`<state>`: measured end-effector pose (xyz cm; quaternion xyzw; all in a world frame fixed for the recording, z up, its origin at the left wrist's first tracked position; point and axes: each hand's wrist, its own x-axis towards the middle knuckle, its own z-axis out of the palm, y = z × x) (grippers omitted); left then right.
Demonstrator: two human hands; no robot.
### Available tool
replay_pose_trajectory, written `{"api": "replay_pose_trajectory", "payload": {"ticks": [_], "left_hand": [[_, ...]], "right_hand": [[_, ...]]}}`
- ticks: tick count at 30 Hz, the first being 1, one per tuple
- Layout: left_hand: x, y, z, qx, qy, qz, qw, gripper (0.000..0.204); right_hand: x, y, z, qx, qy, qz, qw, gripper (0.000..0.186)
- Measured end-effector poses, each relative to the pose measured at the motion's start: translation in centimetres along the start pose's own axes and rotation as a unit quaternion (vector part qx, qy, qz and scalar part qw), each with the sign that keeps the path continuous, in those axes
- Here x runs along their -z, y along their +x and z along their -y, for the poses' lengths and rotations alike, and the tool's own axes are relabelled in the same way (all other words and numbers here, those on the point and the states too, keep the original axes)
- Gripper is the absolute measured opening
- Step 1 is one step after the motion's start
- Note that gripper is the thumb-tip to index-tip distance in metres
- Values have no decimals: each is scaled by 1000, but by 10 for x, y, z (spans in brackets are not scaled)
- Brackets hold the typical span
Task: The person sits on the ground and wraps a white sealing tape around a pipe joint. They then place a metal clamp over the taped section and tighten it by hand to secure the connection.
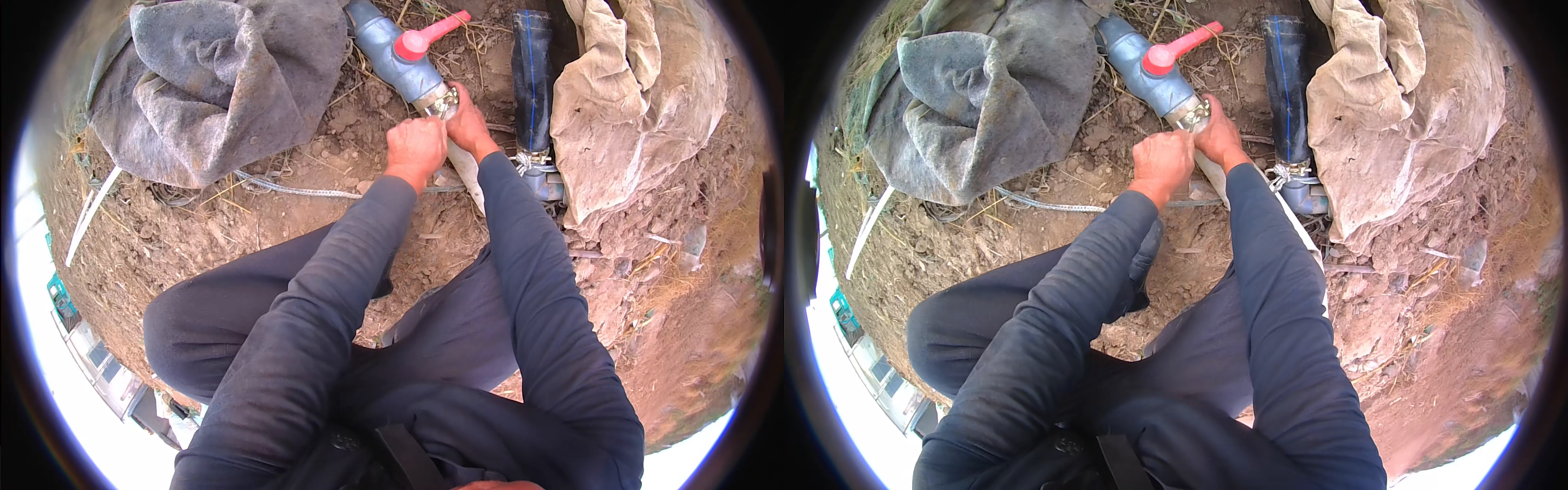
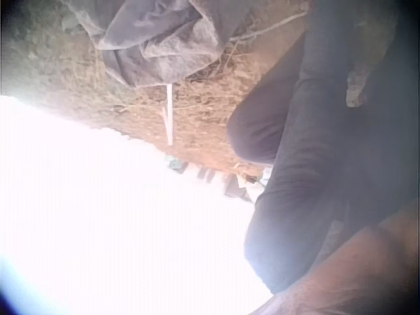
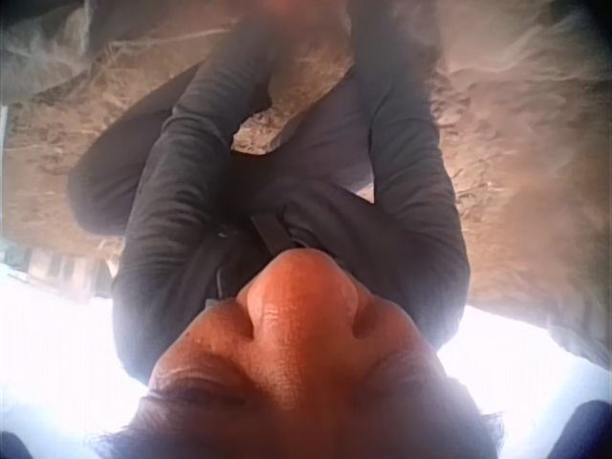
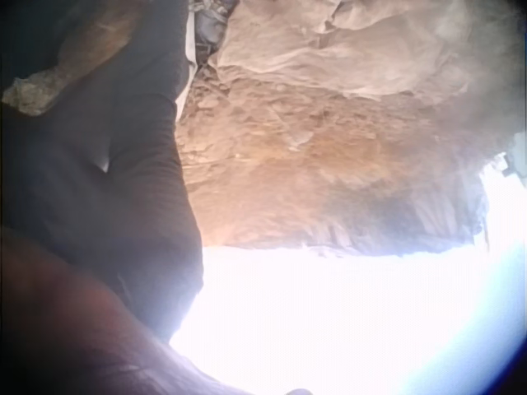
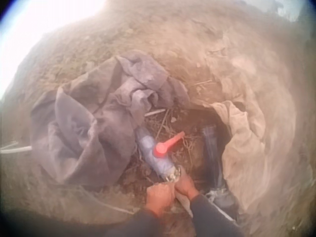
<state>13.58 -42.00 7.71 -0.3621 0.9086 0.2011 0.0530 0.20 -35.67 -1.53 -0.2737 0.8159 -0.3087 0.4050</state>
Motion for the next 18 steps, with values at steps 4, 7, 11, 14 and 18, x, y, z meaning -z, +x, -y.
{"api": "replay_pose_trajectory", "payload": {"ticks": [4,7,11,14,18], "left_hand": [[9,19,17,45,-13,43,998,38],[17,34,17,45,20,67,997,39],[35,65,18,10,71,165,984,39],[69,101,16,18,34,370,928,34],[109,116,9,-59,133,412,899,42]], "right_hand": [[3,-7,3,20,0,1,1000,118],[3,-6,3,18,9,-4,1000,122],[-1,-17,10,1,-8,-53,999,123],[-8,-43,22,-8,-26,-187,982,103],[-17,-77,37,-48,205,-376,903,59]]}}
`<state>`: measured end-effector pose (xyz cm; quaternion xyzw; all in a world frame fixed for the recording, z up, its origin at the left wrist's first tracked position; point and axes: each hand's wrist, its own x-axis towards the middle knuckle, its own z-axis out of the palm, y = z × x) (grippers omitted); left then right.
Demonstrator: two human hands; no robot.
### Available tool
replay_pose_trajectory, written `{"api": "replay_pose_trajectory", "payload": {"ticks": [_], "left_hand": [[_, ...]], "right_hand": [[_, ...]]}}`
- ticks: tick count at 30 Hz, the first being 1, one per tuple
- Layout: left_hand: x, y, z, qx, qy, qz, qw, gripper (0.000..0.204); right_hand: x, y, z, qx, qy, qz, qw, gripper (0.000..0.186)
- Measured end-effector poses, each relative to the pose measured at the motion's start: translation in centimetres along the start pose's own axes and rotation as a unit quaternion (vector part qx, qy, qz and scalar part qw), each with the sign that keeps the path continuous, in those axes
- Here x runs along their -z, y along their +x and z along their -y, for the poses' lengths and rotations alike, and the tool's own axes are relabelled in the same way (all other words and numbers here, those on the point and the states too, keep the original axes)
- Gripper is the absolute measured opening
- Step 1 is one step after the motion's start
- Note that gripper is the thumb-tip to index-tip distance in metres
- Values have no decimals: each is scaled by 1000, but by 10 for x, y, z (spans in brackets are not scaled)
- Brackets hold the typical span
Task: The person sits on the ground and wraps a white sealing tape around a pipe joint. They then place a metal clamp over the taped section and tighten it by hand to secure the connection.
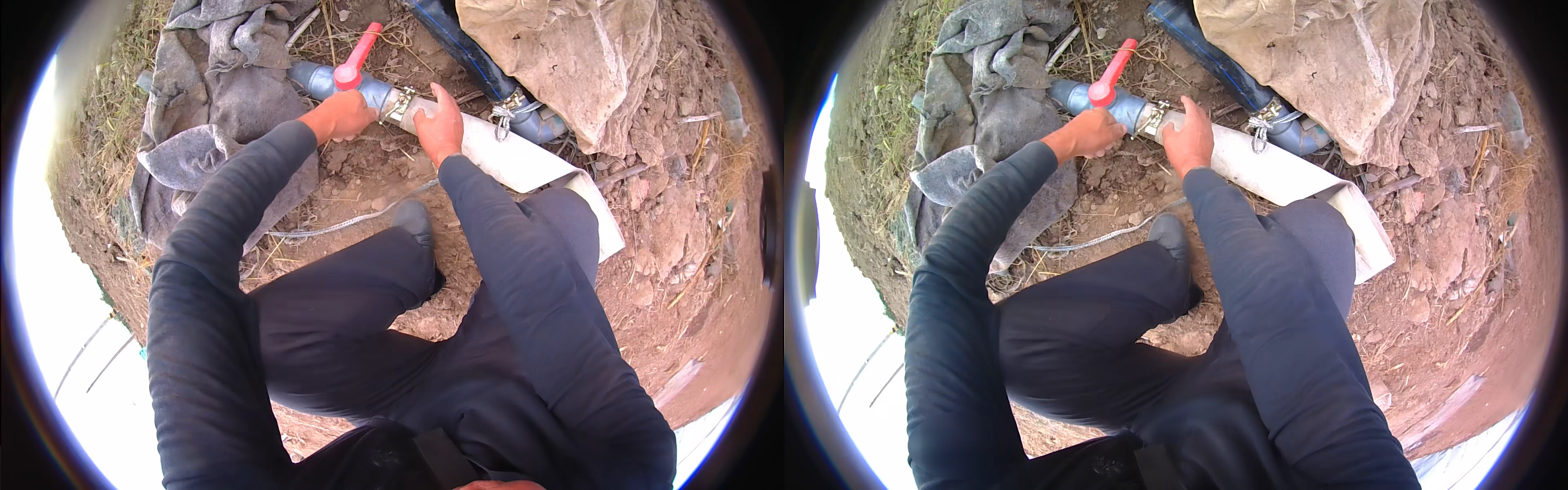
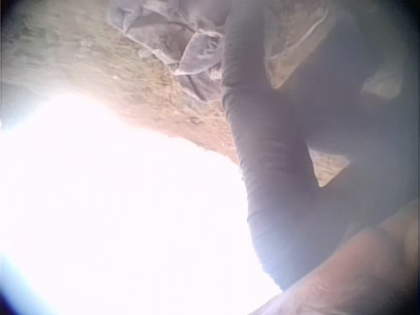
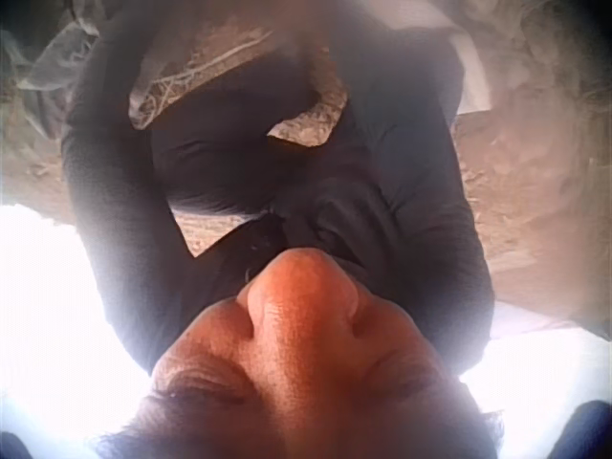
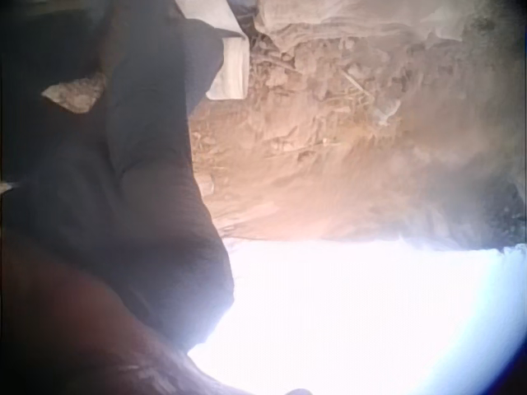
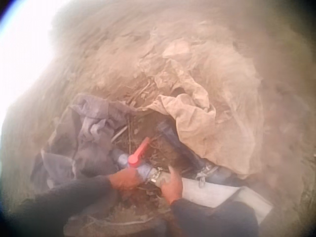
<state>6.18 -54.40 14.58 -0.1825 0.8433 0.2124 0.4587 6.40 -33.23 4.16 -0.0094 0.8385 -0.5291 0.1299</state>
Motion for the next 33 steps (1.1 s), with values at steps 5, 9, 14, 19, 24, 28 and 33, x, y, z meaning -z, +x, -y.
{"api": "replay_pose_trajectory", "payload": {"ticks": [5,9,14,19,24,28,33], "left_hand": [[-44,-15,-1,75,-282,-32,956,59],[-96,14,1,82,-698,81,706,61],[-113,43,-3,93,-799,51,592,42],[-76,45,-4,68,-706,-1,705,37],[-70,52,-10,126,-655,-44,744,35],[-70,65,-19,183,-549,-111,808,24],[-61,60,-46,-12,212,-307,928,19]], "right_hand": [[49,-16,-16,-116,44,112,986,43],[88,-3,-35,-125,4,195,973,43],[92,7,-42,-130,32,115,984,41],[73,-6,-47,-137,54,71,987,36],[59,-15,-43,-152,70,38,985,33],[60,-14,-40,-166,102,-16,981,31],[82,-21,-52,-185,102,-42,977,30]]}}
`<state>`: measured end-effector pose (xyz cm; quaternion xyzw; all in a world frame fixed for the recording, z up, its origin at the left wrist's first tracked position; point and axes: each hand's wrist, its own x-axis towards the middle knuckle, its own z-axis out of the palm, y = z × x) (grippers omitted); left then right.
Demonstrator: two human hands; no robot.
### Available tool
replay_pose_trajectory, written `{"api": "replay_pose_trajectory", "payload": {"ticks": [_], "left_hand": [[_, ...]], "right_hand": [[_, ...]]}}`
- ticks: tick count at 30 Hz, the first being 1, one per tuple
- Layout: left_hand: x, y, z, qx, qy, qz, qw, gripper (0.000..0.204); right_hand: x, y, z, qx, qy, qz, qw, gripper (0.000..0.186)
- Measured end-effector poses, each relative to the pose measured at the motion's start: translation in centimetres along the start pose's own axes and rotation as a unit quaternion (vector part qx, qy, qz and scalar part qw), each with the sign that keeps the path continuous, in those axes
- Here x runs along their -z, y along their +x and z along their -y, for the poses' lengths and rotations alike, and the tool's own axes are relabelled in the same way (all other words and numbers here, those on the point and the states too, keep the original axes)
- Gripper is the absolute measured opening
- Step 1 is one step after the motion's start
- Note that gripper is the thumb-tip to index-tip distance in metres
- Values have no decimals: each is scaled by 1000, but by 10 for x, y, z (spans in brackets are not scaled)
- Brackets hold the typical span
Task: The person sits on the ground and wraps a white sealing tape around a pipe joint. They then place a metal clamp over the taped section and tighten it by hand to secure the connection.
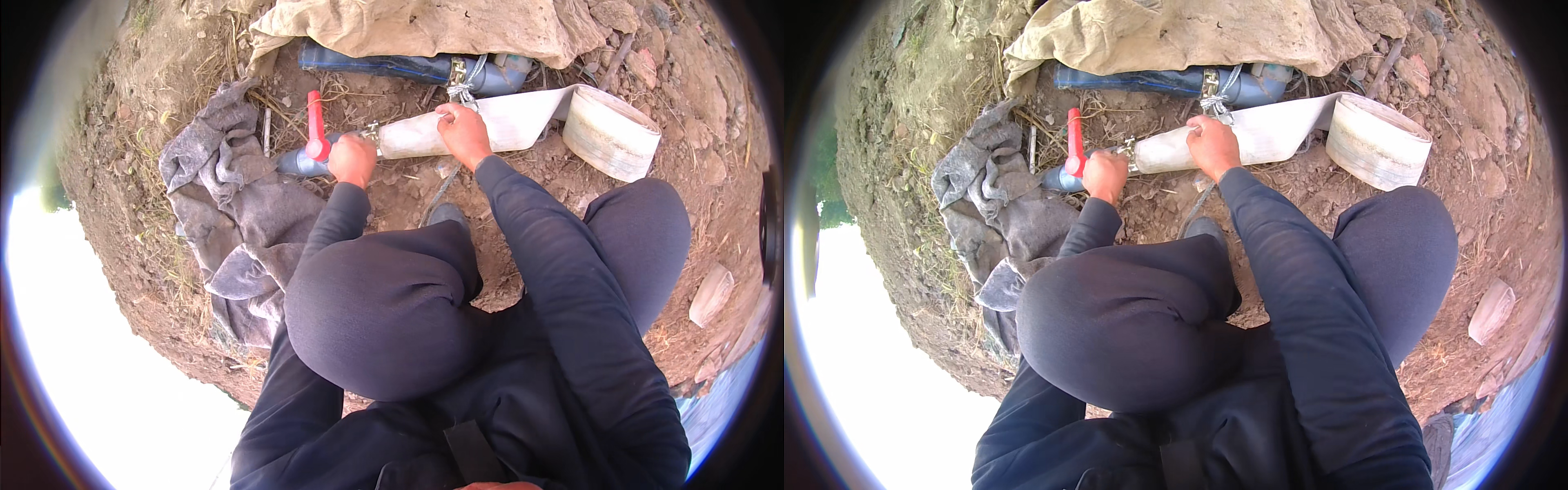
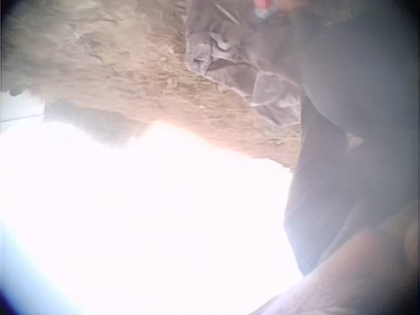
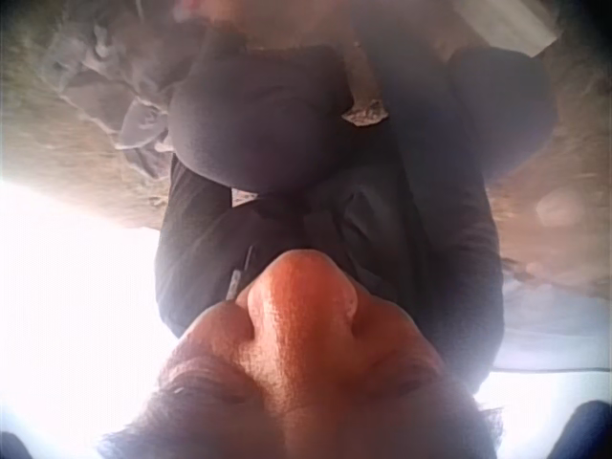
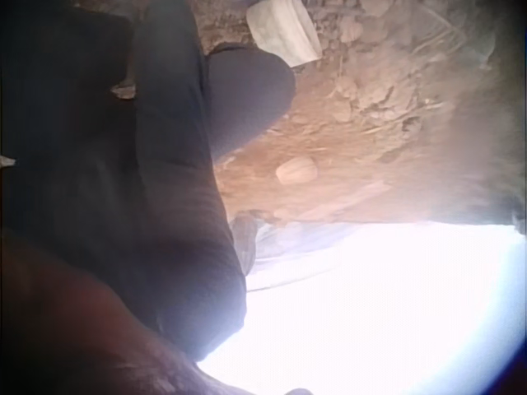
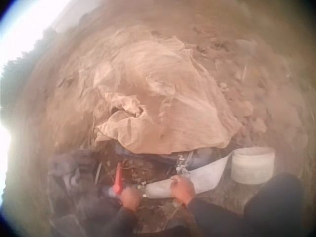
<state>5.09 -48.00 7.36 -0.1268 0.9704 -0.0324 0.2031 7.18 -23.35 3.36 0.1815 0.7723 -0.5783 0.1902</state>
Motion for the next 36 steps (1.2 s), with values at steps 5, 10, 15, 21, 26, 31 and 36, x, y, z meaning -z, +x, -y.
{"api": "replay_pose_trajectory", "payload": {"ticks": [5,10,15,21,26,31,36], "left_hand": [[22,-21,-22,-417,371,3,830,13],[25,-45,-14,-178,127,33,975,13],[46,-71,-4,140,-585,345,721,34],[83,-69,-50,-64,-540,195,816,61],[67,-62,-90,-52,-551,183,813,46],[66,-75,-84,-100,-598,204,769,53],[67,-84,-24,4,-567,27,823,41]], "right_hand": [[5,-7,-1,22,-16,-1,1000,30],[9,-7,24,84,-3,24,996,33],[35,-6,50,-151,316,397,848,46],[16,-16,69,149,-69,87,983,36],[7,-25,79,148,-54,61,986,31],[13,-33,83,172,-116,117,971,52],[41,-7,107,174,93,57,979,46]]}}
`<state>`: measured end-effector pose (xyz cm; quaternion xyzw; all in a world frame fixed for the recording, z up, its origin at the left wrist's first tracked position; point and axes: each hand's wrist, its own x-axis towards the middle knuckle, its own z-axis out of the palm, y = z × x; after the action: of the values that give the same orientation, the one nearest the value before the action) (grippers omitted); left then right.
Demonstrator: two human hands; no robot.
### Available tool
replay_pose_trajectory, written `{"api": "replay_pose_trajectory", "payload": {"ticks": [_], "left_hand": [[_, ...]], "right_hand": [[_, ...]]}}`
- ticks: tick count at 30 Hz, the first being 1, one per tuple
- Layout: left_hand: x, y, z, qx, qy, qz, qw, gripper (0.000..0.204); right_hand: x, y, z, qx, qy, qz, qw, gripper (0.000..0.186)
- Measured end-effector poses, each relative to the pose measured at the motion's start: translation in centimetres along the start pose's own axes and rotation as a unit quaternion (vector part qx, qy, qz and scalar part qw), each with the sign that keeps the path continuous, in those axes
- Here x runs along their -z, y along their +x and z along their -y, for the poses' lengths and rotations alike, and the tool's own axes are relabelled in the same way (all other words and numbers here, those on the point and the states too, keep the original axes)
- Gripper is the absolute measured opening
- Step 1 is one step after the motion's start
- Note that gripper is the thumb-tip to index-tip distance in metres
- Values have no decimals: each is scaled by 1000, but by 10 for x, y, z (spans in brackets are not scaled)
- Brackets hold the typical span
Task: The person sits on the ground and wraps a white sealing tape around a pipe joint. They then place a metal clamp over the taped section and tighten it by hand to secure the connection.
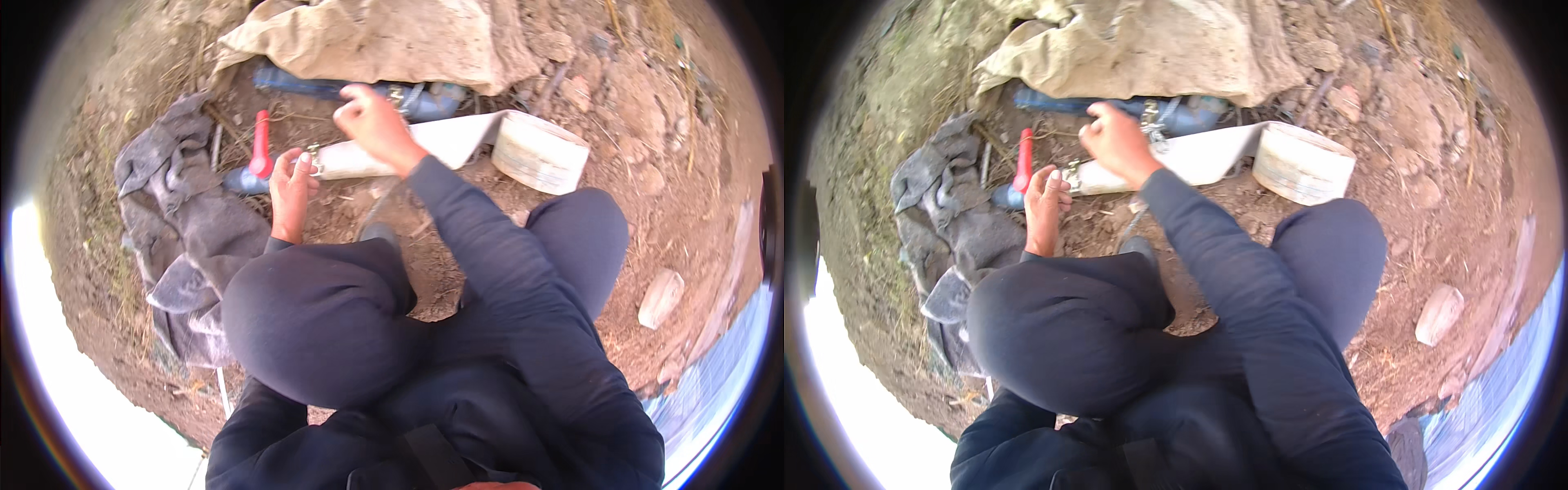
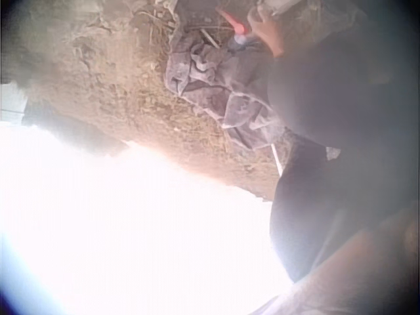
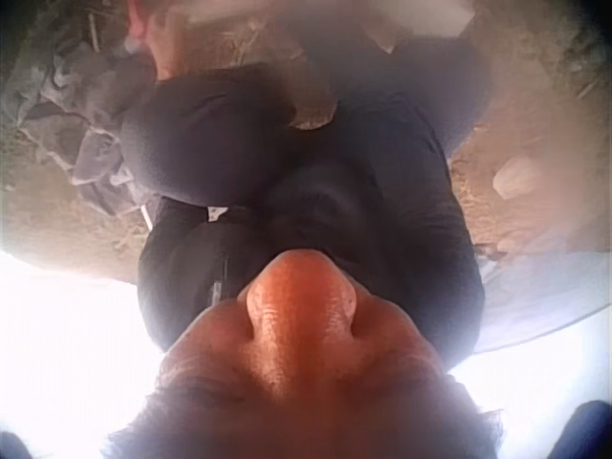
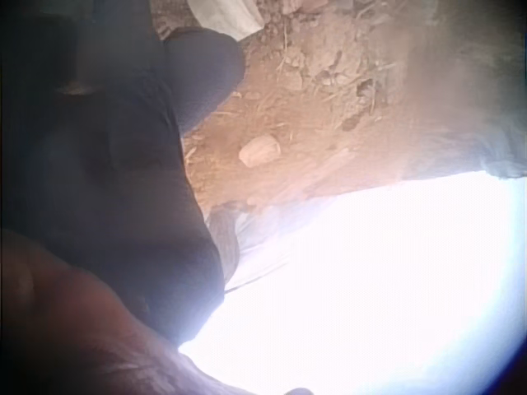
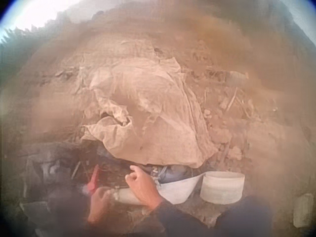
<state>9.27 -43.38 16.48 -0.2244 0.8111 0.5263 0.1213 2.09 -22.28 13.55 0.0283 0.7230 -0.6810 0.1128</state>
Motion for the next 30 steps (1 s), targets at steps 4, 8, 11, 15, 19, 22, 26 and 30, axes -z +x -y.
{"api": "replay_pose_trajectory", "payload": {"ticks": [4,8,11,15,19,22,26,30], "left_hand": [[62,-11,37,175,-93,-115,973,37],[45,22,77,339,-222,49,913,55],[8,47,100,324,-239,122,907,44],[-18,63,119,258,-343,145,892,17],[-5,68,124,257,-403,202,855,13],[6,72,121,280,-337,190,879,13],[7,77,111,281,-236,185,912,14],[3,70,103,264,-188,162,932,14]], "right_hand": [[41,28,16,30,83,-80,993,35],[35,6,7,-152,147,-11,977,30],[45,-4,21,-156,193,-88,965,25],[137,10,85,12,163,-155,974,22],[222,-6,125,28,114,-218,969,25],[259,-20,106,-22,-19,-129,991,29],[317,-33,56,-97,-239,75,963,43],[326,-106,-28,73,-621,176,761,106]]}}
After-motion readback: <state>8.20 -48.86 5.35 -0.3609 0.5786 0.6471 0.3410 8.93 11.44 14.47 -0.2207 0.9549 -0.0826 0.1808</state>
